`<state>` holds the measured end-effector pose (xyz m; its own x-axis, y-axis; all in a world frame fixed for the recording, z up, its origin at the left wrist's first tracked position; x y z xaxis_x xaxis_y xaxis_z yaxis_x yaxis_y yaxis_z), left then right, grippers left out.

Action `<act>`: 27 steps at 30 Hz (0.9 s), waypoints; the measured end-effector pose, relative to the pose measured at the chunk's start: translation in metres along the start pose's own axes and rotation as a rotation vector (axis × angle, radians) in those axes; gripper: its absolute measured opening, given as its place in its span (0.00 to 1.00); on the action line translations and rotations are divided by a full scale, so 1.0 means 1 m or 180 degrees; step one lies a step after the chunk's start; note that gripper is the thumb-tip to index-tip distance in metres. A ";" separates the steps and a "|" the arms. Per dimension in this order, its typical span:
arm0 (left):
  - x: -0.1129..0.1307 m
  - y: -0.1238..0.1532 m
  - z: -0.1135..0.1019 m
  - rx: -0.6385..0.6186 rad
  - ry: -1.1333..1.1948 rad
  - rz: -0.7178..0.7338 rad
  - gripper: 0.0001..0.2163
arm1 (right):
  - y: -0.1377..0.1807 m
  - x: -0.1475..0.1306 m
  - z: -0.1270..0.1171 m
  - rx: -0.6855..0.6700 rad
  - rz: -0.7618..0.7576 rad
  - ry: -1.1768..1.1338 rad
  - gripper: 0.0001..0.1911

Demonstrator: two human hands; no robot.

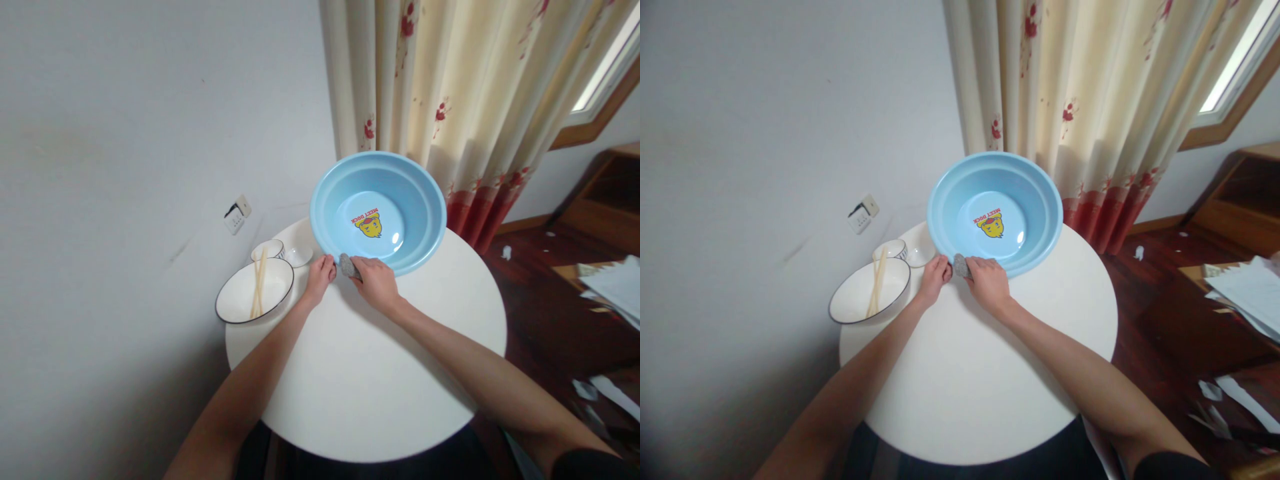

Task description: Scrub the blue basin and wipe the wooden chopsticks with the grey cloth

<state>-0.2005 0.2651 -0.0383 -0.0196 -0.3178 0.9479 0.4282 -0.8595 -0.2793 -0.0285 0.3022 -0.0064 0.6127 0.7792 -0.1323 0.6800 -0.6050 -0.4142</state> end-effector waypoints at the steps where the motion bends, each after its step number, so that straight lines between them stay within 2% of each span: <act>1: -0.001 0.000 0.000 -0.0005 -0.0004 -0.0028 0.31 | 0.000 0.000 0.001 -0.0005 0.0005 -0.0005 0.15; 8: -0.006 0.001 0.003 -0.0200 0.0200 -0.0333 0.31 | 0.000 0.000 0.004 0.0007 0.0028 -0.0026 0.18; 19: -0.006 0.001 0.003 -0.0156 0.0201 -0.0295 0.31 | -0.001 -0.001 0.000 -0.0017 0.0031 -0.0010 0.15; 27: -0.006 0.001 0.006 -0.0123 0.0260 -0.0317 0.30 | -0.001 0.004 -0.003 -0.0047 0.0051 0.0109 0.09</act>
<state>-0.1944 0.2689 -0.0437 -0.1343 -0.2604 0.9561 0.3852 -0.9027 -0.1918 -0.0256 0.3050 -0.0039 0.6367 0.7636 -0.1079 0.6758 -0.6198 -0.3988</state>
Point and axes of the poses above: each hand's wrist, its own y-axis away from the middle knuckle, its own z-axis out of the palm, x = y × z, the point moved 3 cm from there along -y, towards the middle knuckle, and after that the axes turned 9 degrees about y, right-handed, at the moved point
